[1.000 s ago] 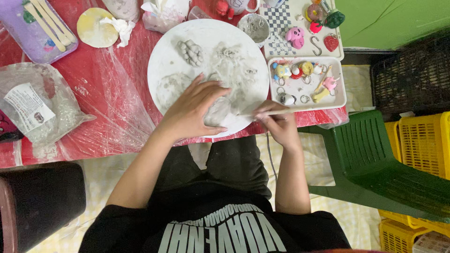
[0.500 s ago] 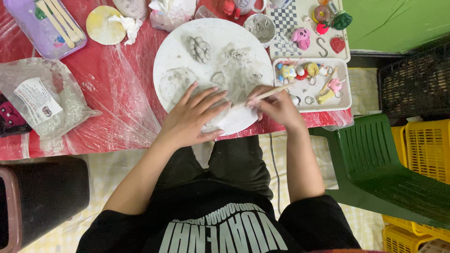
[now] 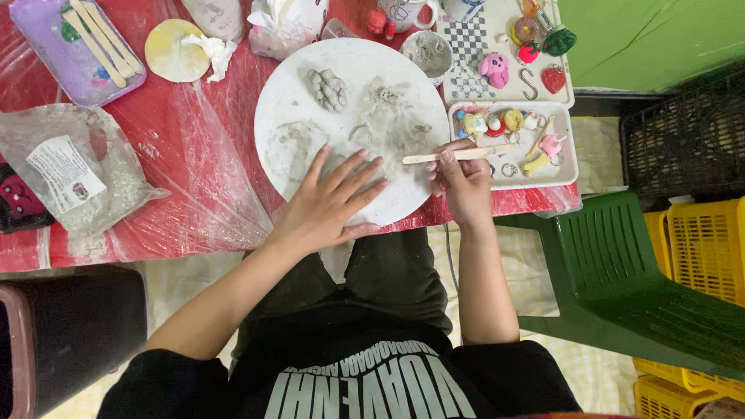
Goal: The person shapes a flattened clay piece on a round white bat, pressing and smoothing it by hand. They use a wooden modeling stick to trim and refine the clay edges, then wipe and smooth the surface with a sponge, and finally pinch and shape a small clay piece by hand.
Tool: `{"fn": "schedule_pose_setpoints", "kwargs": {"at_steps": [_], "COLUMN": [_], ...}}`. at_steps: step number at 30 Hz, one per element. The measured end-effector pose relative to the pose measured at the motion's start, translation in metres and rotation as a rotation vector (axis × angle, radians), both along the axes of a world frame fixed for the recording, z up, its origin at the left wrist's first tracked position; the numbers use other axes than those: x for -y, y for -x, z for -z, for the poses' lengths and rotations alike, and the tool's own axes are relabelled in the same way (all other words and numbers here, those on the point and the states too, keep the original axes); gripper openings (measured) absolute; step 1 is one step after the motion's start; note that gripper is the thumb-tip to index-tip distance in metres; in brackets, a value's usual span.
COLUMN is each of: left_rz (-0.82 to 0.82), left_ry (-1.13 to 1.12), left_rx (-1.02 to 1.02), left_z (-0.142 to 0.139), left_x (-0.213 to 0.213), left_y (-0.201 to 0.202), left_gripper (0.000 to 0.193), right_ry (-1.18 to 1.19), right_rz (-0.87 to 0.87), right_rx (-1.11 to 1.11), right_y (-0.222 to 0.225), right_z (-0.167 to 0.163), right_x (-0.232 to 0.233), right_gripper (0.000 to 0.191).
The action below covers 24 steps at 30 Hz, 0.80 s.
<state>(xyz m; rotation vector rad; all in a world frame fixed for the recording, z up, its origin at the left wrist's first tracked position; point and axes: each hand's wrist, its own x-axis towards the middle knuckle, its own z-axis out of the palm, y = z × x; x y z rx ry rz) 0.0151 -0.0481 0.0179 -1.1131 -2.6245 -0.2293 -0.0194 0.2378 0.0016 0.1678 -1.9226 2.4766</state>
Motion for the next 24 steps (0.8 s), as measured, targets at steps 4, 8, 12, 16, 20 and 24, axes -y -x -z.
{"fn": "schedule_pose_setpoints", "kwargs": {"at_steps": [4, 8, 12, 16, 20, 24], "left_rz": [0.008, -0.086, -0.103, -0.102, -0.084, -0.052], "left_ry": [-0.061, -0.123, -0.158, -0.215, -0.199, -0.256], "left_rx": [-0.030, -0.121, -0.126, -0.115, -0.079, -0.051], "left_z": [0.004, 0.015, 0.024, 0.025, 0.024, 0.021], "left_x": [0.002, 0.002, -0.004, -0.003, -0.004, -0.006], "left_y": [-0.001, -0.013, -0.023, -0.024, -0.022, -0.015], "left_gripper": [0.080, 0.071, 0.063, 0.061, 0.062, 0.064], "right_ry": [0.107, 0.103, -0.140, -0.121, -0.075, -0.027], "right_rz": [0.090, 0.121, 0.074, -0.019, -0.067, -0.050], "right_rx": [0.074, 0.122, 0.135, 0.136, 0.146, 0.168], "right_y": [-0.005, -0.015, -0.019, -0.007, 0.007, 0.011], "right_z": [-0.006, -0.012, -0.015, -0.020, -0.025, -0.021], "right_x": [0.003, 0.010, 0.020, 0.024, 0.026, 0.029], "right_gripper": [0.015, 0.017, 0.013, 0.015, 0.014, 0.015]}}
